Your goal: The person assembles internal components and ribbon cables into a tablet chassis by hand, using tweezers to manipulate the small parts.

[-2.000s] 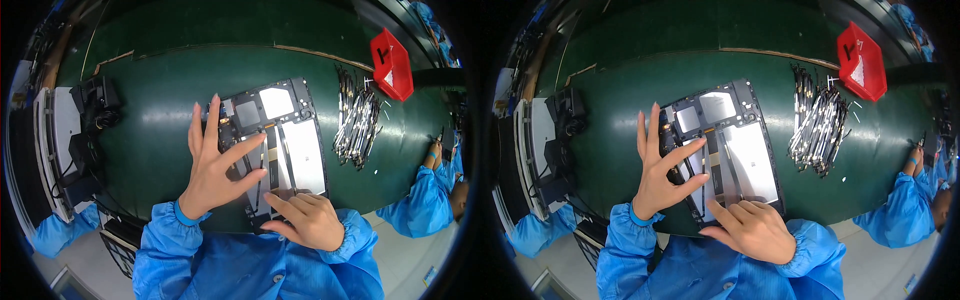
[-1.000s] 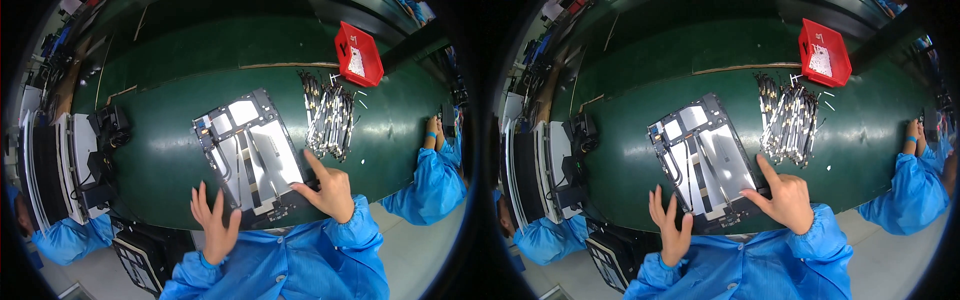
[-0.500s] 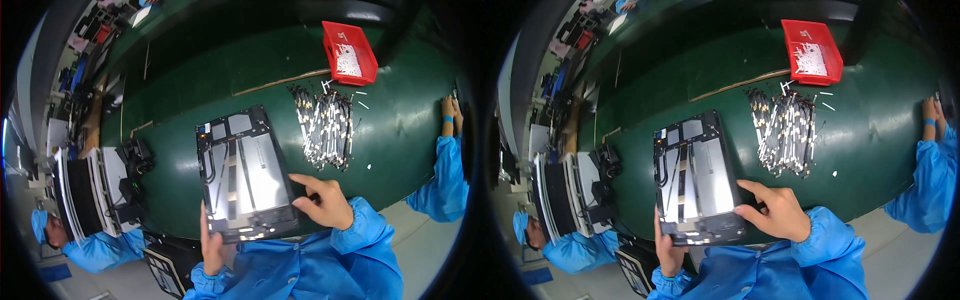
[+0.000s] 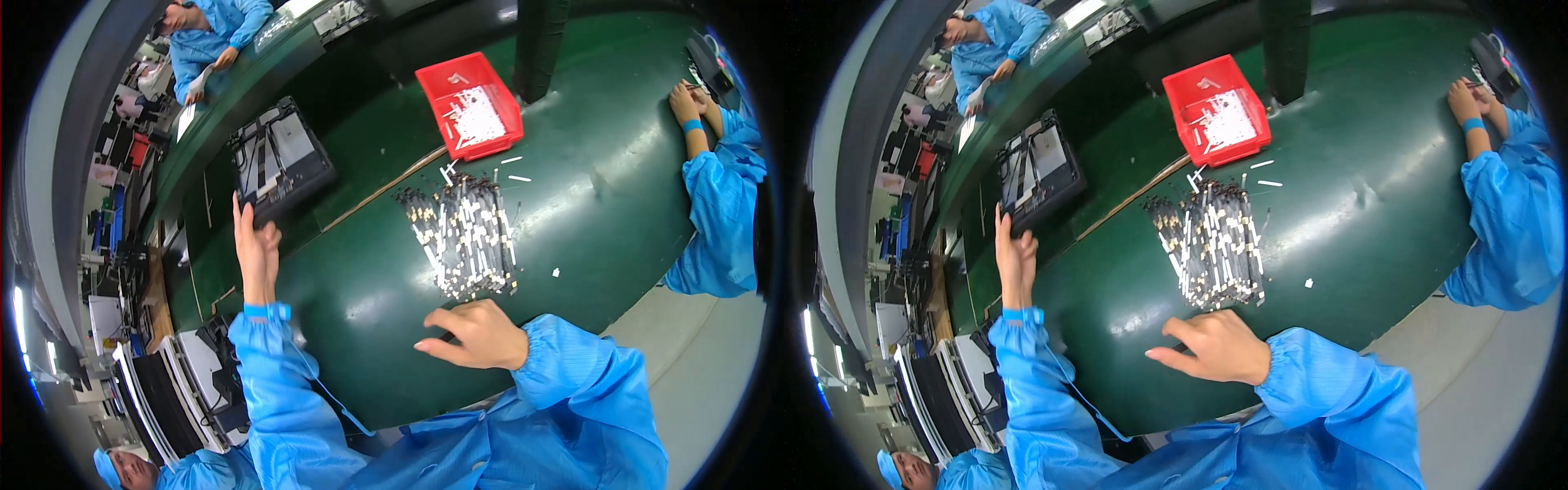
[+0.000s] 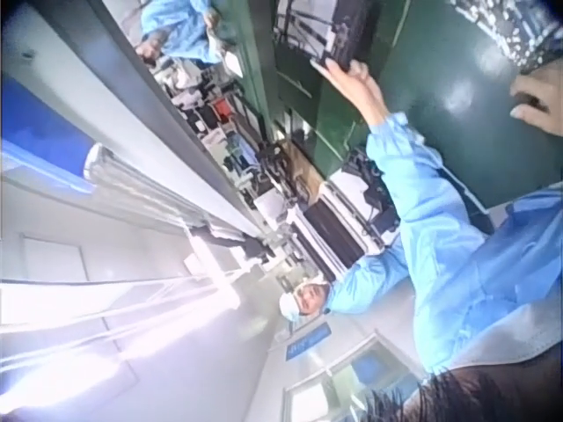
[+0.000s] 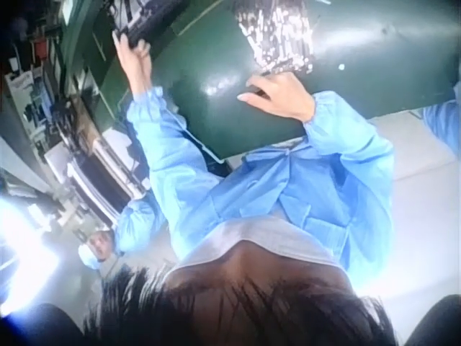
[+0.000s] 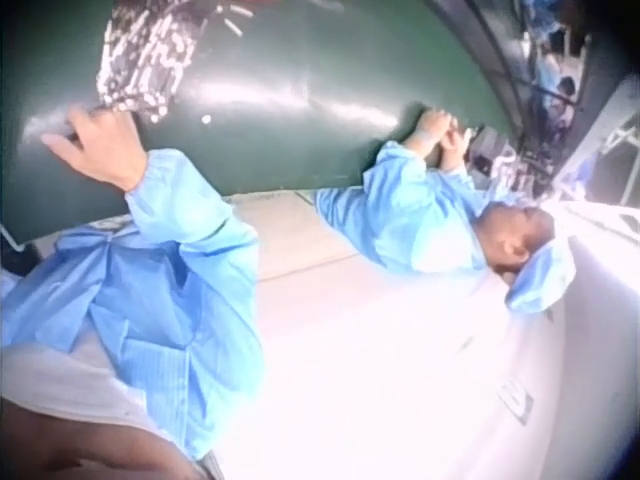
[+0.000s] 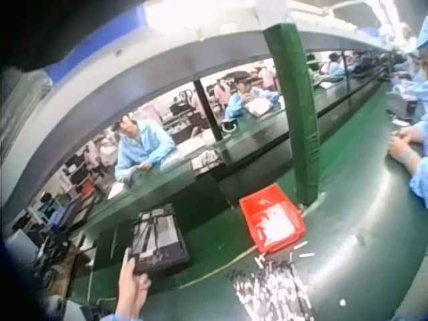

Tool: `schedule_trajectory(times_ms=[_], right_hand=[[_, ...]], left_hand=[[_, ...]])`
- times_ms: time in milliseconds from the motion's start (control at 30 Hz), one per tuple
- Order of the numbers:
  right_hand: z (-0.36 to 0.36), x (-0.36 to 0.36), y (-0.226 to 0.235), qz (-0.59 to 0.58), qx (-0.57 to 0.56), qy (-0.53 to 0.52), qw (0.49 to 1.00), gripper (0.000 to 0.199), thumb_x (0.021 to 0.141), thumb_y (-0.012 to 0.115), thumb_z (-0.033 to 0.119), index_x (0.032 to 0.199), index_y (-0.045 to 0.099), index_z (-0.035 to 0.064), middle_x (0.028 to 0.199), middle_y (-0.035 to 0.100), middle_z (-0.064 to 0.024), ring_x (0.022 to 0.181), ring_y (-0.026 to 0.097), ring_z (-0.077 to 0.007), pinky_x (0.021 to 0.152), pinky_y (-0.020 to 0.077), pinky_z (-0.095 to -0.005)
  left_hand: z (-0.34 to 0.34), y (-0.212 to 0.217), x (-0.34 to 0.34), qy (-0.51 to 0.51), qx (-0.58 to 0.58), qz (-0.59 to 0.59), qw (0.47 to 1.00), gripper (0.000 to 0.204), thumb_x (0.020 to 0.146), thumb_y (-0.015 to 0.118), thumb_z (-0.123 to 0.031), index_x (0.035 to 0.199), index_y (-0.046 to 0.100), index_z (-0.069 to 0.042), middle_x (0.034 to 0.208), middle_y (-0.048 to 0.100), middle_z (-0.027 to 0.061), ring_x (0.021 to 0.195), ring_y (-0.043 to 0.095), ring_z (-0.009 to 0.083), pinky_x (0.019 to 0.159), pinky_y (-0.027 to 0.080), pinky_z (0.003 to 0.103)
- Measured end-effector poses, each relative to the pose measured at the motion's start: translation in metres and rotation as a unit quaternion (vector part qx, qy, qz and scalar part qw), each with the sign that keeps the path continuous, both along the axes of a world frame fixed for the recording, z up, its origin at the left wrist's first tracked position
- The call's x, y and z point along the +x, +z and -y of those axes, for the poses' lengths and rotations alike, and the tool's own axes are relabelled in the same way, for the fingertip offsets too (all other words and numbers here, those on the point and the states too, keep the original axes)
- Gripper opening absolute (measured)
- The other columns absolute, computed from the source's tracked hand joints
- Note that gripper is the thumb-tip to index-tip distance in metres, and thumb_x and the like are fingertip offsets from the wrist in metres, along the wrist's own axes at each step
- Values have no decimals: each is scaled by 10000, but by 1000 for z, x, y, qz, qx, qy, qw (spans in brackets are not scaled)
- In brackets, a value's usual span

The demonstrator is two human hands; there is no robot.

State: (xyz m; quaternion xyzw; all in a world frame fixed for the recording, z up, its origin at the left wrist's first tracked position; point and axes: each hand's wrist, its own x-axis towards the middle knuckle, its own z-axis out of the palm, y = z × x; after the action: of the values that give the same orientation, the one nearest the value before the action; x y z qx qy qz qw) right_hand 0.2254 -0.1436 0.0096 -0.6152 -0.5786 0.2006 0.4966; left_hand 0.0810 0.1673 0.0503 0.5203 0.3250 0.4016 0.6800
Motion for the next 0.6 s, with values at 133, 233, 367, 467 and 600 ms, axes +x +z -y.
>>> schedule_trajectory(times_ms=[133, 233, 367, 467, 600], right_hand=[[3, -3, -5, 36, 6, 12, 999, 341, 829, 686, 356, 766, 583, 37, 553, 569, -111, 497, 583, -290, 473, 463, -379], [5, -2, -9, 64, -2, 21, 998, 308, 813, 708, 330, 790, 594, 46, 587, 585, -96, 516, 590, -263, 478, 470, -362], [0, -3, -5, 55, 6, 39, 998, 399, 839, 669, 372, 668, 522, 42, 516, 514, -114, 481, 550, -294, 463, 442, -384], [-5, -9, 0, 74, -8, 76, 994, 389, 828, 680, 363, 665, 519, 48, 537, 520, -102, 506, 557, -281, 483, 447, -371], [-2, -19, -10, 154, -32, 106, 982, 336, 820, 684, 289, 654, 505, 58, 561, 541, -89, 527, 576, -258, 509, 459, -358]], left_hand=[[-63, -42, 21, 62, 6, -40, 997, 595, 990, 462, -150, 1499, 154, -123, 1223, 486, 129, 864, 603, 216, 692, 482, 253], [-49, -55, 49, 108, 43, 7, 993, 680, 997, 456, -172, 1498, 12, -54, 1462, 236, 207, 1205, 507, 311, 1041, 412, 350], [-13, -59, 53, 160, 275, -195, 928, 739, 933, 594, -194, 1497, 139, -49, 1536, 61, 221, 1297, 423, 295, 1026, 382, 353], [28, -69, 44, 90, 436, -225, 867, 474, 870, 597, -77, 1323, 462, -47, 1456, 277, 183, 1186, 501, 315, 972, 425, 395], [79, -71, 44, -39, 527, -382, 758, 488, 886, 578, -208, 1352, 476, -104, 1437, 395, 166, 1361, 319, 357, 1109, 216, 492]])
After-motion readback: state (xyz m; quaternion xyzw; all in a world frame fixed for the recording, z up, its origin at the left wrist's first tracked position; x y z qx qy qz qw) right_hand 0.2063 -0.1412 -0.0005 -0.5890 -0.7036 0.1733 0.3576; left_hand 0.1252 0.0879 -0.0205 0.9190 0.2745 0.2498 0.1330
